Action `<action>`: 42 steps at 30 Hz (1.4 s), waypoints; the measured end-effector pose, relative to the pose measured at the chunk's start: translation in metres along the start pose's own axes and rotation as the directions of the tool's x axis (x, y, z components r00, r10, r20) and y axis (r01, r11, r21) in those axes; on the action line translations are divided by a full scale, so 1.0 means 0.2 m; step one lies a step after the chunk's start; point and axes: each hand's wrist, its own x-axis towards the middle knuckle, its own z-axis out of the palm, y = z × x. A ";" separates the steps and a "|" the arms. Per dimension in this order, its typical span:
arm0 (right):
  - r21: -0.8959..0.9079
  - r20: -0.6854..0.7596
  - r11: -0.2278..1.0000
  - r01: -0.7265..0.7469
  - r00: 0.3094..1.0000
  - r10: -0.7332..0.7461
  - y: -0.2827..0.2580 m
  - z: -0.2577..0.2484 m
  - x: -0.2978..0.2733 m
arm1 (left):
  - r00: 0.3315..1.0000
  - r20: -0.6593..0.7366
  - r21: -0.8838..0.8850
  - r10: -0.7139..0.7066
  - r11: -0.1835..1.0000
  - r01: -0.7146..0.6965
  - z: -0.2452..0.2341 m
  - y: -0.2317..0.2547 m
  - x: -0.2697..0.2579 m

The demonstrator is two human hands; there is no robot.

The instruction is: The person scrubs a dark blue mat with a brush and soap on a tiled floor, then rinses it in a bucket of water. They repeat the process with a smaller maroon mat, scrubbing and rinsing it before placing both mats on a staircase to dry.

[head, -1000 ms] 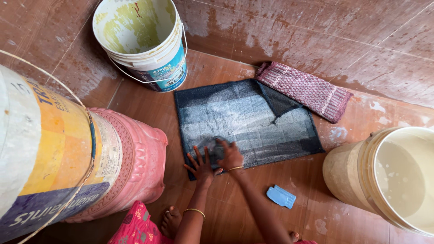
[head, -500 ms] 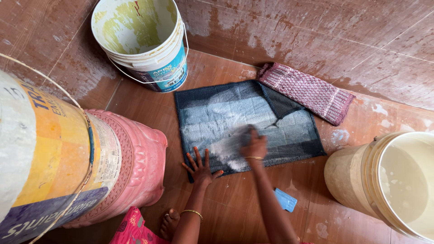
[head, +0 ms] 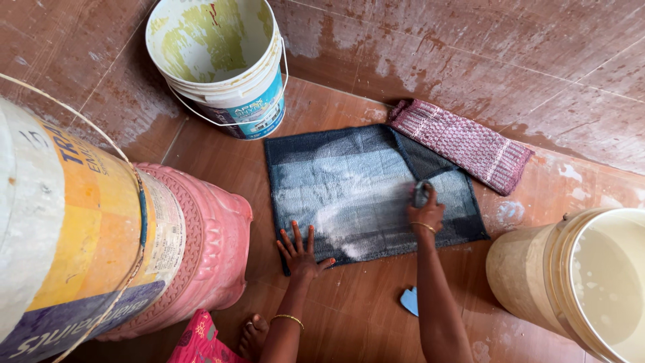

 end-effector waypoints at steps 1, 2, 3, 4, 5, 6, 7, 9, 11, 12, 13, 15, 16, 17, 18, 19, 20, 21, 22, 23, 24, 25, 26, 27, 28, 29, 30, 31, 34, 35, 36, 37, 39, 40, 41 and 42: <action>0.004 -0.020 0.999 -0.036 0.999 0.036 0.01 0.00 0.02 | 1.000 -0.008 0.005 0.001 1.000 -0.001 0.00 0.00 -0.01; 0.009 -0.039 0.997 -0.073 0.997 0.073 0.01 0.00 0.04 | 1.000 -0.016 0.011 0.002 1.000 -0.002 0.01 0.00 -0.01; 0.036 -0.008 0.997 -0.069 0.998 0.069 -0.03 0.04 0.02 | 1.000 -0.024 0.014 0.004 1.000 -0.003 0.01 0.00 -0.02; 0.063 0.024 0.996 -0.065 0.998 0.064 -0.12 0.10 -0.03 | 0.999 -0.033 0.017 0.005 1.000 -0.005 0.02 0.00 -0.02; 0.024 -0.008 0.997 0.076 0.997 -0.075 -0.20 0.17 -0.12 | 0.999 -0.044 0.020 0.007 1.000 -0.006 0.02 0.00 -0.01; -0.021 -0.033 0.977 0.213 0.976 -0.214 -0.31 0.23 -0.22 | 0.999 -0.045 0.024 0.001 1.000 0.000 0.02 -0.01 -0.01; -0.110 0.079 0.956 0.272 0.961 -0.264 -0.41 0.28 -0.32 | 0.999 -0.042 0.025 -0.002 1.000 0.003 0.03 0.00 0.00; -0.107 0.407 0.898 0.427 0.843 -0.352 -0.62 0.33 -0.59 | 1.000 -0.023 0.055 -0.005 0.998 0.006 0.03 0.00 0.02; 0.002 0.412 0.768 0.640 0.700 -0.584 -0.79 0.31 -0.86 | 1.000 0.016 0.115 -0.013 0.993 0.011 0.05 -0.01 0.03; 0.005 0.494 0.748 0.664 0.649 -0.579 -0.84 0.29 -0.95 | 0.999 0.038 0.145 -0.002 0.989 -0.003 0.06 -0.01 0.02; 0.026 0.482 0.745 0.666 0.645 -0.593 -0.86 0.25 -0.94 | 0.998 0.057 0.178 0.006 0.984 -0.016 0.07 -0.01 0.02; 0.067 0.459 0.738 0.671 0.636 -0.620 -0.83 0.23 -0.88 | 0.999 0.039 0.148 0.015 0.989 -0.021 0.06 -0.01 0.02; 0.079 0.468 0.796 0.601 0.683 -0.562 -0.78 0.23 -0.78 | 1.000 0.002 0.085 0.014 0.996 -0.014 0.05 -0.01 0.01; 0.092 0.476 0.847 0.524 0.723 -0.500 -0.72 0.21 -0.64 | 0.999 -0.037 0.025 0.010 1.000 -0.009 0.04 -0.02 0.01; 0.083 0.394 0.869 0.487 0.785 -0.478 -0.64 0.19 -0.50 | 0.999 -0.031 0.021 0.010 1.000 -0.010 0.03 -0.02 0.00; 0.046 0.342 0.914 0.403 0.854 -0.393 -0.55 0.15 -0.40 | 1.000 -0.025 0.017 0.011 1.000 -0.011 0.02 -0.01 -0.01; 0.067 0.314 0.953 0.295 0.901 -0.300 -0.48 0.11 -0.28 | 1.000 -0.019 0.013 0.012 1.000 -0.012 0.02 -0.02 -0.01; 0.013 0.250 0.975 0.221 0.944 -0.217 -0.43 0.06 -0.19 | 1.000 -0.026 0.012 0.013 1.000 -0.012 0.02 -0.01 -0.01; -0.036 0.179 0.989 0.143 0.975 -0.135 -0.39 0.03 -0.13 | 0.999 -0.033 0.012 0.013 1.000 -0.013 0.02 -0.02 -0.01; -0.043 0.184 0.993 0.109 0.978 -0.099 -0.39 0.02 -0.10 | 0.999 -0.041 0.012 0.013 1.000 -0.013 0.02 -0.02 -0.01; -0.050 0.188 0.996 0.075 0.980 -0.064 -0.40 0.02 -0.08 | 1.000 -0.030 0.019 0.009 1.000 -0.009 0.02 -0.01 -0.01; -0.053 0.194 0.998 0.040 0.981 -0.029 -0.42 0.02 -0.07 | 1.000 -0.020 0.030 0.004 1.000 -0.003 0.02 0.00 0.00; -0.078 0.235 0.995 0.061 0.971 -0.041 -0.47 0.05 -0.09 | 1.000 -0.011 0.040 -0.002 0.999 0.003 0.02 -0.01 0.00; -0.104 0.275 0.991 0.082 0.960 -0.050 -0.55 0.10 -0.14 | 1.000 -0.013 0.038 -0.003 0.999 0.003 0.02 0.00 0.00; -0.072 0.307 0.986 0.153 0.944 -0.124 -0.62 0.15 -0.24 | 1.000 -0.016 0.036 -0.004 0.999 0.004 0.02 -0.01 0.00; -0.039 0.338 0.974 0.225 0.920 -0.199 -0.70 0.21 -0.37 | 1.000 -0.018 0.031 -0.007 0.999 0.007 0.03 0.00 0.00; -0.004 0.365 0.956 0.294 0.890 -0.273 -0.77 0.26 -0.50 | 1.000 -0.013 0.043 -0.005 0.999 0.006 0.03 0.00 0.00; 0.037 0.433 0.938 0.345 0.841 -0.326 -0.83 0.29 -0.62 | 1.000 -0.006 0.053 -0.007 0.999 0.007 0.03 0.00 0.01; -0.024 0.497 0.844 0.536 0.739 -0.455 -0.94 0.33 -0.84 | 0.998 0.056 0.127 -0.015 0.992 0.007 0.05 0.00 0.00; -0.024 0.468 0.812 0.583 0.725 -0.506 -0.95 0.32 -0.83 | 0.997 0.079 0.163 -0.018 0.987 0.005 0.04 0.00 0.00; -0.025 0.438 0.779 0.627 0.707 -0.555 -0.96 0.32 -0.81 | 0.999 0.050 0.113 -0.015 0.994 0.009 0.03 -0.01 0.01; -0.012 0.461 0.812 0.584 0.723 -0.514 -0.91 0.30 -0.72 | 1.000 0.025 0.065 -0.010 0.998 0.009 0.02 -0.01 0.00; -0.027 0.506 0.886 0.463 0.771 -0.388 -0.77 0.21 -0.43 | 1.000 0.009 0.016 -0.005 1.000 0.005 0.00 -0.01 0.00; -0.085 0.513 0.938 0.335 0.822 -0.247 -0.68 0.14 -0.27 | 1.000 0.018 0.015 -0.003 1.000 0.003 -0.01 -0.01 0.01; -0.126 0.360 0.953 0.275 0.908 -0.214 -0.60 0.09 -0.15 | 0.999 0.036 0.013 -0.003 1.000 0.003 -0.01 -0.01 0.00; 0.041 0.328 0.995 0.095 0.939 -0.103 -0.49 0.04 -0.07 | 0.999 0.034 0.018 -0.004 1.000 0.003 -0.01 -0.01 -0.01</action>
